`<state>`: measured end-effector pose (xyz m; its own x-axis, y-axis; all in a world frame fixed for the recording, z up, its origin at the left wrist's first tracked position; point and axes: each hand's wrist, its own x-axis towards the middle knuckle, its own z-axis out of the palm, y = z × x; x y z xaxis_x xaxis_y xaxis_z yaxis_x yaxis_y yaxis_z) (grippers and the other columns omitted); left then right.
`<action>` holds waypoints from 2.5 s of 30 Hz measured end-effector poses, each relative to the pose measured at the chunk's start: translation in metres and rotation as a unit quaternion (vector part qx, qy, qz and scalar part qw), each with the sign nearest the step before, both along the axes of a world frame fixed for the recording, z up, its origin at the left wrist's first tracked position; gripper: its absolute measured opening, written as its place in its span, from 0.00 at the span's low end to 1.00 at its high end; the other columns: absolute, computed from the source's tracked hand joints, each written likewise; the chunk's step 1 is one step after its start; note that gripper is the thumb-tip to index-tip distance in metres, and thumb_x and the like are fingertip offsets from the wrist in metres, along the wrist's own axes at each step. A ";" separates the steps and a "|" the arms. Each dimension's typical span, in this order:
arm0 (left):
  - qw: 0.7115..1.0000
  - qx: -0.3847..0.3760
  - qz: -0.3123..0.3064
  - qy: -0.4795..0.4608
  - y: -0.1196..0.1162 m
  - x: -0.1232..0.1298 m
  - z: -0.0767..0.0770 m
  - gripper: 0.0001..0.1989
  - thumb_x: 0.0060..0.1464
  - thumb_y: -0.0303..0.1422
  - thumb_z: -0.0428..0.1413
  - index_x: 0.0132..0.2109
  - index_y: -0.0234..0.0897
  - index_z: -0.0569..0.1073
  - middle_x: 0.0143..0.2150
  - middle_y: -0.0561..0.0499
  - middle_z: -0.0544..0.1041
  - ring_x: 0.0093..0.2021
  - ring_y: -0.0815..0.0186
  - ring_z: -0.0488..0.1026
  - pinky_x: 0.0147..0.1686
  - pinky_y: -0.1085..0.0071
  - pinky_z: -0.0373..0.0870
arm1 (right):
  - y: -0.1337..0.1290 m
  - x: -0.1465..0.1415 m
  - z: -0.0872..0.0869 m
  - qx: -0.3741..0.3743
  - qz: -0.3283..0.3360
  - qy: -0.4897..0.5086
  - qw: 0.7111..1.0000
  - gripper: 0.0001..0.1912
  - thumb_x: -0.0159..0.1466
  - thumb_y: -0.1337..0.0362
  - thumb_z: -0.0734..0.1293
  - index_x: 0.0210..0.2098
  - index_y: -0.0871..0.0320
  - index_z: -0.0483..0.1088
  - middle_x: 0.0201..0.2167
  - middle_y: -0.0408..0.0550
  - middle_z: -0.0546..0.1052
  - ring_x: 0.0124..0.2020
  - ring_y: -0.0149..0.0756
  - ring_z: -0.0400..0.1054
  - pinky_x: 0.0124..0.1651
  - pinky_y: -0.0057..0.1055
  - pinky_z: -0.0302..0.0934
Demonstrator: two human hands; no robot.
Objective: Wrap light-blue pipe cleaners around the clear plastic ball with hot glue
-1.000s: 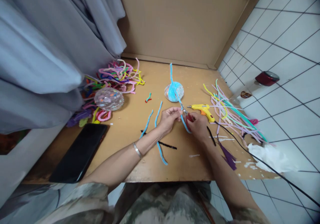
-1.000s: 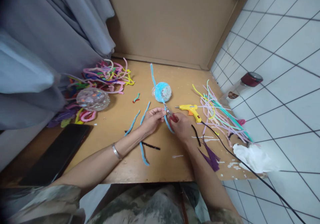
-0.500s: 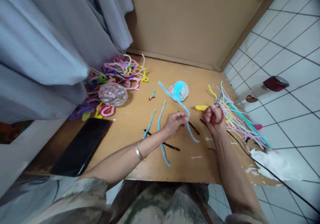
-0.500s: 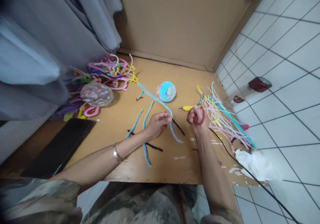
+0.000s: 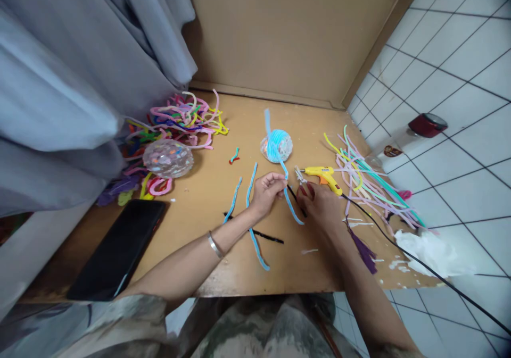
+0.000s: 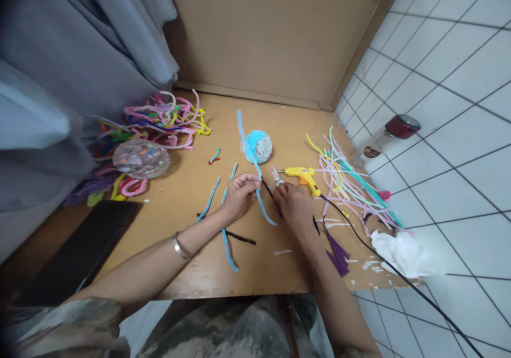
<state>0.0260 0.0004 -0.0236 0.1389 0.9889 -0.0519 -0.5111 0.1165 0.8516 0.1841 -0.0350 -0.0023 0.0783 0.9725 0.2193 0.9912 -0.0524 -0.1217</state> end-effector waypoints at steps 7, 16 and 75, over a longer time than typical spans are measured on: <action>1.000 0.012 -0.012 0.017 0.000 0.003 -0.003 0.12 0.38 0.36 0.64 0.28 0.35 0.72 0.18 0.59 0.69 0.16 0.77 0.62 0.18 0.77 0.57 | -0.008 -0.020 -0.007 0.000 -0.012 -0.079 0.997 0.12 0.67 0.58 0.62 0.39 0.61 0.72 0.32 0.55 0.78 0.30 0.39 0.70 0.29 0.31 0.50; 0.999 0.020 -0.037 0.025 -0.005 0.003 -0.004 0.13 0.40 0.38 0.64 0.30 0.35 0.72 0.21 0.58 0.70 0.18 0.76 0.64 0.19 0.77 0.60 | -0.007 -0.012 -0.020 0.066 0.051 -0.117 0.990 0.15 0.68 0.62 0.60 0.30 0.61 0.74 0.28 0.57 0.77 0.32 0.41 0.67 0.32 0.33 0.50; 0.742 0.424 -0.125 0.504 0.025 0.070 -0.012 0.09 0.59 0.24 0.44 0.40 0.36 0.69 0.38 0.45 0.74 0.40 0.61 0.71 0.45 0.64 0.69 | 0.038 0.072 -0.016 0.203 -0.142 0.006 0.969 0.19 0.64 0.66 0.57 0.51 0.66 0.67 0.45 0.61 0.71 0.47 0.47 0.64 0.48 0.40 0.59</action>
